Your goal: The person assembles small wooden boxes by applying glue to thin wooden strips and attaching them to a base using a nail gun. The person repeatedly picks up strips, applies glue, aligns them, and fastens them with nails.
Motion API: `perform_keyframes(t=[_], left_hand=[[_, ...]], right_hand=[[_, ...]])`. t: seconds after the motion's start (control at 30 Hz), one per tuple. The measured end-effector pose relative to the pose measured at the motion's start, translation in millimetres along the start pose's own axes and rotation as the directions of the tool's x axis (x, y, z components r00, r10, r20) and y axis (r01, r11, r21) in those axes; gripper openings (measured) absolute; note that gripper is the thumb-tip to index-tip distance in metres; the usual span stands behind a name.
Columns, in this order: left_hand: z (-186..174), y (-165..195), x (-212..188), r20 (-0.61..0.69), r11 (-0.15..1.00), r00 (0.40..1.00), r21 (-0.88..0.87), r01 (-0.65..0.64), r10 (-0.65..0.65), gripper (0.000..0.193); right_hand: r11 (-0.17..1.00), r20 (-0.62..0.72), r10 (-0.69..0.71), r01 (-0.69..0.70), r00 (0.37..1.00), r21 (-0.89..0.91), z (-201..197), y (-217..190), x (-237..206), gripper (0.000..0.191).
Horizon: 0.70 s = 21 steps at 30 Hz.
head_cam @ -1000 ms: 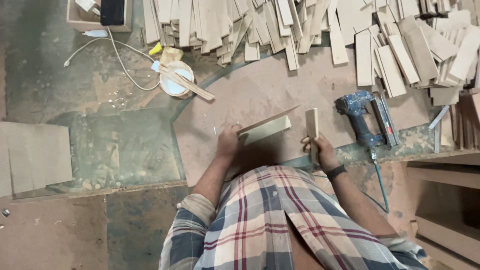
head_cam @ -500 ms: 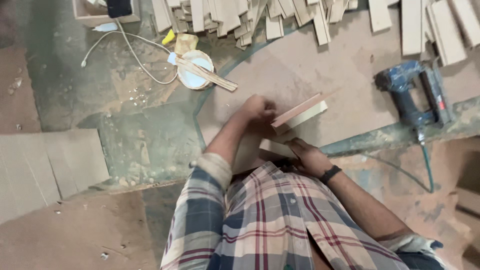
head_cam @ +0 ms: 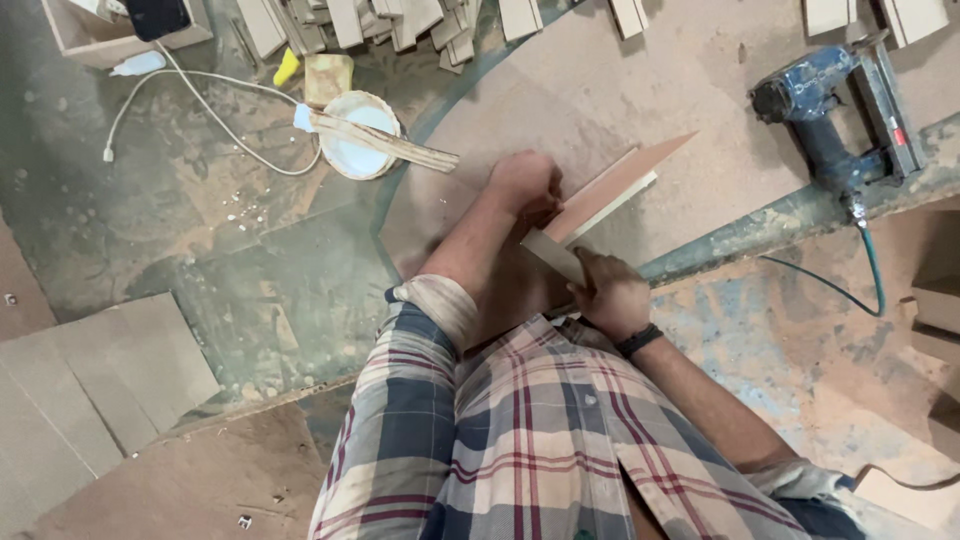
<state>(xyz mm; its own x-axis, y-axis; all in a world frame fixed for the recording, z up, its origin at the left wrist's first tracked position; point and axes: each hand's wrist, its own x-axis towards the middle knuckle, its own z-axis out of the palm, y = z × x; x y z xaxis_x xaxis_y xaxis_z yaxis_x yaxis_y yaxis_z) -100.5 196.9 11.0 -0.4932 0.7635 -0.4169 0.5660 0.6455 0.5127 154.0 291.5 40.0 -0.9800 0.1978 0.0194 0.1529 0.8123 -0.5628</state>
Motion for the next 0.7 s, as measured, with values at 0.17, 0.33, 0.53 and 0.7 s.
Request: perform_keyframes(t=[0.17, 0.33, 0.53, 0.7], left_hand=[[-1.6, 4.2, 3.4, 0.048, 1.000, 0.999, 0.017, 0.005, -0.006, 0.027], [-4.4, 5.9, 3.8, 0.043, 1.000, 0.999, -0.004, 0.005, -0.004, 0.026], [-3.0, 5.4, 1.4, 0.058, 0.999, 0.998, -0.026, 0.021, -0.019, 0.021], [-7.5, -3.3, -1.2, 0.106, 0.999, 0.994, -0.041, 0.027, -0.022, 0.026]], right_hand=[[0.969, 0.012, -0.247, 0.247, 0.969, -0.004, -1.8, -0.8, 0.5, 0.040], [0.993, 0.036, -0.113, 0.113, 0.993, -0.014, 1.7, 2.1, 4.4, 0.055], [0.977, 0.037, -0.212, 0.210, 0.977, 0.049, 7.8, -0.9, 7.1, 0.042], [0.935, 0.139, -0.353, 0.352, 0.925, 0.034, 13.4, -4.7, 9.1, 0.046]])
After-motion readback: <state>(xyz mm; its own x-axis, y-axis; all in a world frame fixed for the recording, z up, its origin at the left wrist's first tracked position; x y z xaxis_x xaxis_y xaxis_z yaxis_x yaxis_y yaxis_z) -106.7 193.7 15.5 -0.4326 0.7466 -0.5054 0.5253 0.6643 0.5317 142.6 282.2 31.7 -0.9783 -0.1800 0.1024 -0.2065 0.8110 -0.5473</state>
